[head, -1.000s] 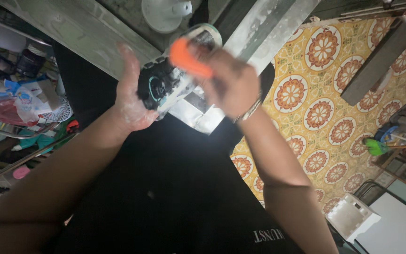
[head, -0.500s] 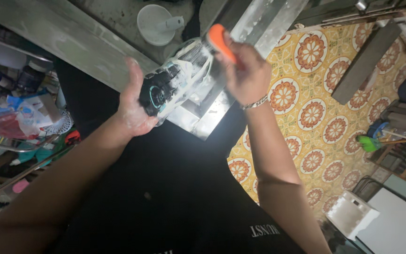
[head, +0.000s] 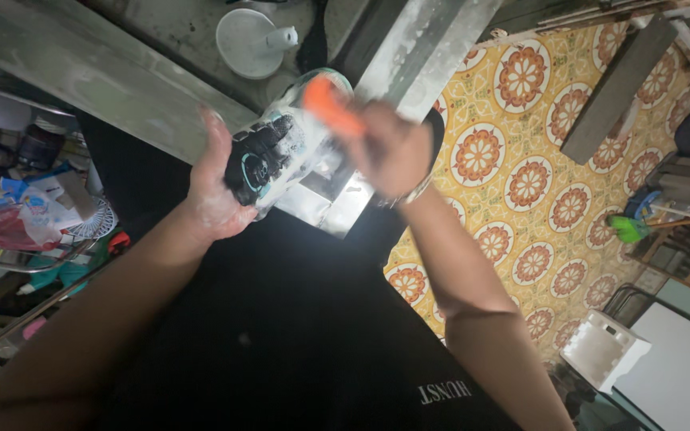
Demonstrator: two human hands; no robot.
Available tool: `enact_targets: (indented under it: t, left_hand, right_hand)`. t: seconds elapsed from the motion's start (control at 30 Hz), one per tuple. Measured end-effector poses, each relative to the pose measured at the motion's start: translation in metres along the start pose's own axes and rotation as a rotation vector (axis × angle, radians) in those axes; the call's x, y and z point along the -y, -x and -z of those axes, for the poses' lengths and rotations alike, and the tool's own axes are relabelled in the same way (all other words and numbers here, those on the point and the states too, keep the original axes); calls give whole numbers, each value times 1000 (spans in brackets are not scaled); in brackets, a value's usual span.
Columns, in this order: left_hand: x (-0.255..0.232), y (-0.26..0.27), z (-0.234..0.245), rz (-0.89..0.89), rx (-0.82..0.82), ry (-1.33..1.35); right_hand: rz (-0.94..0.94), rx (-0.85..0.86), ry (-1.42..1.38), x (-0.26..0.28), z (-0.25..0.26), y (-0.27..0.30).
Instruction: The person applies a cleaning solution to the exterior surfaces of shoes using a small brush and subsequently rinses them under running water in a sink.
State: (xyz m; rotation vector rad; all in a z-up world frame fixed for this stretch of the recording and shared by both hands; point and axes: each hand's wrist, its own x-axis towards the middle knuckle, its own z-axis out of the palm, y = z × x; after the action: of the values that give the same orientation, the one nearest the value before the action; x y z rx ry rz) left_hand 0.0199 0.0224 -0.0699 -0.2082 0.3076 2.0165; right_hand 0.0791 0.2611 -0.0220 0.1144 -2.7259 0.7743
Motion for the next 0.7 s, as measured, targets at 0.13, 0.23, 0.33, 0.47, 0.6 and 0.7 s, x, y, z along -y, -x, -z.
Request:
enact_targets:
  t: [0.13, 0.23, 0.33, 0.47, 0.6, 0.7]
  left_hand:
    - [-4, 1, -11, 16, -96, -112]
    - [-6, 1, -12, 14, -7, -88]
    - [-3, 2, -7, 23, 13, -76]
    - [-1, 2, -2, -14, -18, -144]
    - [-2, 1, -5, -332, 96, -659]
    - [-4, 2, -12, -6, -5, -185]
  right_hand:
    - [-95, -5, -44, -16, 6, -6]
    - [-21, 21, -28, -4, 1, 3]
    - [-38, -57, -123, -27, 5, -3]
    - [-20, -17, -45, -16, -1, 16]
    - [-37, -53, -51, -22, -4, 18]
    - [-127, -147, -112, -31, 1, 7]
